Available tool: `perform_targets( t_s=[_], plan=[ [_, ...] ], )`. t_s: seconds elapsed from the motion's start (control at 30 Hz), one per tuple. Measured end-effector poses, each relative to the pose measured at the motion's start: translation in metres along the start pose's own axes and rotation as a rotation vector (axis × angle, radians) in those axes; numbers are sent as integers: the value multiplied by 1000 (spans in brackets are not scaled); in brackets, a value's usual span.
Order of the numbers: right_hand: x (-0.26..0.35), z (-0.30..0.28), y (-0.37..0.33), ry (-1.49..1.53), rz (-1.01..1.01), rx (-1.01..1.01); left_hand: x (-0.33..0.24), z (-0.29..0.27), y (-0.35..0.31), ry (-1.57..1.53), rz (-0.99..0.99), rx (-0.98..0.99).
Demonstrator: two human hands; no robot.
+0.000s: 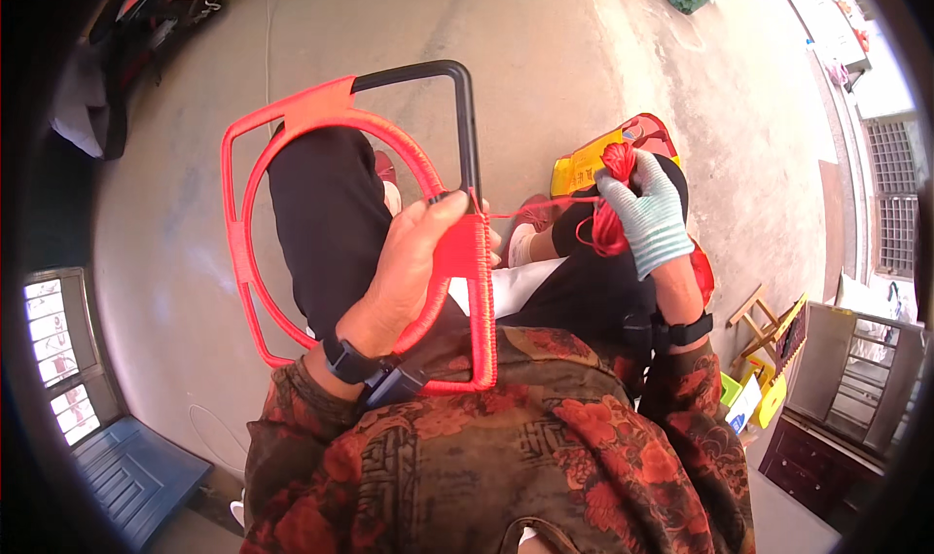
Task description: Wrapping a red and black plastic frame with red cord.
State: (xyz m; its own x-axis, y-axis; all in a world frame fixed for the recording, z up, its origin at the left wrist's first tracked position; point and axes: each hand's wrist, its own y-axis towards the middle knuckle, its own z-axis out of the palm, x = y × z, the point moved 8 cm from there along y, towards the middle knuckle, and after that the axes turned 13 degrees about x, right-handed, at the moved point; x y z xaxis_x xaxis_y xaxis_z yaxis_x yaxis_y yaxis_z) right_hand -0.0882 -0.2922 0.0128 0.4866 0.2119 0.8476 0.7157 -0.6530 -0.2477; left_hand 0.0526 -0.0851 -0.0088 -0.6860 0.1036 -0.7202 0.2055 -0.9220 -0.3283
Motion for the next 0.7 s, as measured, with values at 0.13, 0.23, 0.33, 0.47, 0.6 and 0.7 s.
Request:
perform_targets(
  t_s=[0.13, 0.23, 0.33, 0.47, 0.6, 0.7],
  plan=[
    [126, 23, -50, -667, -696, -330, -1, -8, -12, -80, 163, -16],
    [162, 71, -63, -875, -986, -137, -15, 2, -22, -103, 315, -82],
    [173, 97, -74, -868, -1166, -35, -21, -4, -27, -119, 407, -107],
    [109, 52, -51, -80, -468, 55, -17, -13, -33, -86, 432, -185],
    [53, 69, -15, 312, -155, 293, -16, -23, -33, -194, 437, -230],
    [51, 101, -9, 247, -160, 465, 3, -38, -27, -297, 405, -216]
  ],
)
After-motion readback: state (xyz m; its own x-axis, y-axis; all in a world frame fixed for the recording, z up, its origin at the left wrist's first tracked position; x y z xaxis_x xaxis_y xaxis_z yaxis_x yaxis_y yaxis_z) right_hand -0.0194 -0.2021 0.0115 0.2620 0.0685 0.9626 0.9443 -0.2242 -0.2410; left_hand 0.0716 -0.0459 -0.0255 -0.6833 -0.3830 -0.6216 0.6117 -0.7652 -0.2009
